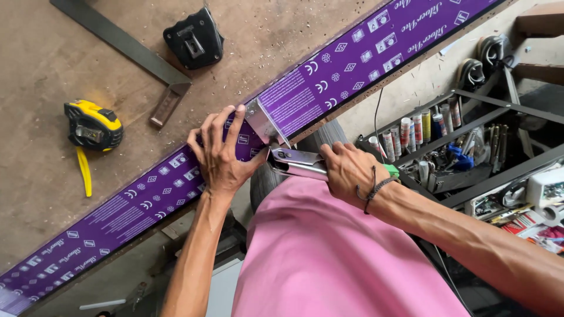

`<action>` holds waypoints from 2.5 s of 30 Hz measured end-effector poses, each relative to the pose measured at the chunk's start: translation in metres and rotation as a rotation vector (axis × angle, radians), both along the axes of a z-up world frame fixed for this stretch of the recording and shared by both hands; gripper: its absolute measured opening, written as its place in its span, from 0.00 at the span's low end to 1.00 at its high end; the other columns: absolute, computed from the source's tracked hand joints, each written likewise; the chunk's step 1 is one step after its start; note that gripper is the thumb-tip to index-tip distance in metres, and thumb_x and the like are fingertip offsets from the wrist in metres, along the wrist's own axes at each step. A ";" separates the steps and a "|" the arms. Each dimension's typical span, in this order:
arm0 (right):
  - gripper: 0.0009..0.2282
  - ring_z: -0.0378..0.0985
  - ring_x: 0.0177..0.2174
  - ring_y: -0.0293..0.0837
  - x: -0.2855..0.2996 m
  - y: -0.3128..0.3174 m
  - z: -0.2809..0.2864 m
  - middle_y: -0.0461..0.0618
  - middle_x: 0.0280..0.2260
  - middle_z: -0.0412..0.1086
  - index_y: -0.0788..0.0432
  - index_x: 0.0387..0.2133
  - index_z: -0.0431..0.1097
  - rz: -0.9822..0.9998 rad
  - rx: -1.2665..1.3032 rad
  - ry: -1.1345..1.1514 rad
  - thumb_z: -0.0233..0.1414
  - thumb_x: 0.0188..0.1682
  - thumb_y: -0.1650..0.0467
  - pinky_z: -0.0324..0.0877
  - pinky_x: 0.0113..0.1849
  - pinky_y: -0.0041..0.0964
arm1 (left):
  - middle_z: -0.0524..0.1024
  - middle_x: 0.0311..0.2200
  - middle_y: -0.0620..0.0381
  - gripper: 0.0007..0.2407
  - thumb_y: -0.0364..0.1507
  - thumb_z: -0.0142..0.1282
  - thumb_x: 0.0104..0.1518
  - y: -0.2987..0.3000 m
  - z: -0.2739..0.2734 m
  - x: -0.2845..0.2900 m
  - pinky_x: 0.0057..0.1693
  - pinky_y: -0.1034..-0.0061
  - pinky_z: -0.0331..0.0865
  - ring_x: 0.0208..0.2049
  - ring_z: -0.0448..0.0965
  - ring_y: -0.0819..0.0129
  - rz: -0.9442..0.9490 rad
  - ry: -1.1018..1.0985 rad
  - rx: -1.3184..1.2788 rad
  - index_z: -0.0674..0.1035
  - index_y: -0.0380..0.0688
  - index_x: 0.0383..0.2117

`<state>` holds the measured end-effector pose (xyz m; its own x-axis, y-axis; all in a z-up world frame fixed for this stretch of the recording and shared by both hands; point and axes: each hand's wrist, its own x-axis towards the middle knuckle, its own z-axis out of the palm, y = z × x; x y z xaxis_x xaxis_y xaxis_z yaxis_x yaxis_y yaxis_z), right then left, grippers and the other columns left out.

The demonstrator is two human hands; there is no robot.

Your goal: Measuring, marking, drilling, and fastening metal brackets onto a long metal profile

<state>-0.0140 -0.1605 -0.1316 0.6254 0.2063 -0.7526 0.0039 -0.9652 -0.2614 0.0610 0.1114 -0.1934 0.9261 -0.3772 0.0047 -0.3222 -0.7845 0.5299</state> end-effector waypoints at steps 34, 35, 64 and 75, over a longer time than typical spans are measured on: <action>0.07 0.76 0.31 0.54 0.032 -0.016 0.018 0.50 0.27 0.66 0.51 0.32 0.65 0.524 -0.225 -0.363 0.45 0.44 0.64 0.71 0.33 0.46 | 0.74 0.55 0.57 0.38 0.65 0.56 0.48 0.002 0.003 0.003 0.54 0.51 0.58 0.53 0.73 0.56 0.074 -0.126 -0.060 0.75 0.56 0.62; 0.08 0.78 0.28 0.53 0.028 -0.022 0.018 0.50 0.25 0.67 0.52 0.32 0.64 0.529 -0.240 -0.297 0.46 0.43 0.64 0.72 0.32 0.47 | 0.74 0.55 0.57 0.39 0.65 0.56 0.47 0.001 0.001 0.004 0.55 0.51 0.58 0.53 0.73 0.56 0.066 -0.138 -0.062 0.74 0.56 0.62; 0.16 0.81 0.31 0.55 0.016 0.008 0.004 0.50 0.27 0.68 0.56 0.30 0.62 0.194 -0.042 -0.188 0.56 0.40 0.58 0.78 0.28 0.47 | 0.69 0.60 0.52 0.32 0.52 0.54 0.61 -0.044 0.009 0.010 0.60 0.46 0.50 0.58 0.69 0.54 0.002 -0.095 0.043 0.66 0.47 0.67; 0.12 0.82 0.37 0.58 0.059 0.007 0.029 0.55 0.33 0.72 0.57 0.34 0.65 0.269 -0.148 0.119 0.47 0.42 0.63 0.79 0.30 0.52 | 0.69 0.53 0.55 0.27 0.53 0.43 0.66 -0.040 0.009 0.013 0.57 0.49 0.52 0.52 0.69 0.57 0.073 -0.077 -0.003 0.69 0.51 0.64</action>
